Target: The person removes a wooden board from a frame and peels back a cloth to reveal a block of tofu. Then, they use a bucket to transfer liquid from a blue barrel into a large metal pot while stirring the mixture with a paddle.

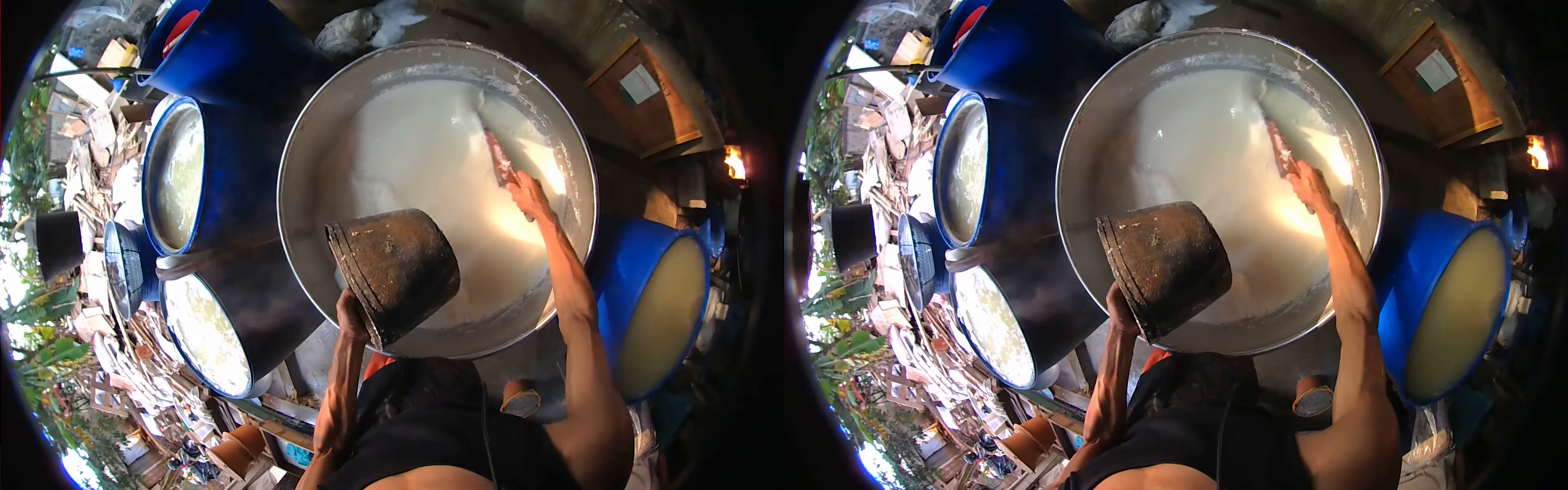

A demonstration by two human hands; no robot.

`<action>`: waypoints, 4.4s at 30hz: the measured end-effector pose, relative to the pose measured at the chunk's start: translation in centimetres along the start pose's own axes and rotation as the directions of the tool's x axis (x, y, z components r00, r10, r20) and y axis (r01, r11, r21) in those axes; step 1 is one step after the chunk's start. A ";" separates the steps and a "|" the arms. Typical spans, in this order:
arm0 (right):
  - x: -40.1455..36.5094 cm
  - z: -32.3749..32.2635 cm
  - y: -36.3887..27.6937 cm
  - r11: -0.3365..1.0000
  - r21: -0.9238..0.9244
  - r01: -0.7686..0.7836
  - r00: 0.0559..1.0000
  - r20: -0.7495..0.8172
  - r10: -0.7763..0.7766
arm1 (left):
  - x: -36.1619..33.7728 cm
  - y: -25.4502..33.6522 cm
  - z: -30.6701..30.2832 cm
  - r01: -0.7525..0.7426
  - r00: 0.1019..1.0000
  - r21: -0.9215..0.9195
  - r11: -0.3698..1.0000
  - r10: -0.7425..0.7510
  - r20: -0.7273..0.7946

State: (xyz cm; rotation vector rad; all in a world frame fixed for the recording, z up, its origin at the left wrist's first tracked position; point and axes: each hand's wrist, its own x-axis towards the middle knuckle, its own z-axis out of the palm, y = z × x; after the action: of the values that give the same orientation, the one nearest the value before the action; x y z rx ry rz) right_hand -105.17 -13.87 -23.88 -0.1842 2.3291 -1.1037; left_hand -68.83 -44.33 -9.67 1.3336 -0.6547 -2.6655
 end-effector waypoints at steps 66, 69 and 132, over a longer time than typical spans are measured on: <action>-19.1 -8.8 -6.4 0.972 0.084 -0.218 0.970 0.129 0.206 | 2.2 0.4 -4.1 -0.230 0.956 0.137 0.964 0.250 -0.155; -11.4 -5.6 -1.9 0.980 0.175 -0.092 0.984 -0.135 0.117 | 2.8 0.3 -6.3 -0.225 0.966 0.216 0.950 0.246 -0.077; -21.6 4.5 1.7 0.773 -0.525 0.357 0.877 0.473 -0.084 | -3.3 2.6 -8.1 -0.328 0.890 0.413 0.849 0.425 -0.166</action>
State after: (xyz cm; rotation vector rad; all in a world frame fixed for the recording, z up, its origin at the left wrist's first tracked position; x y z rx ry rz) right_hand -84.46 -8.32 -18.40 -0.8800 2.1949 -0.3119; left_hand -60.74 -48.56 -10.40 1.4085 -1.2898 -2.0773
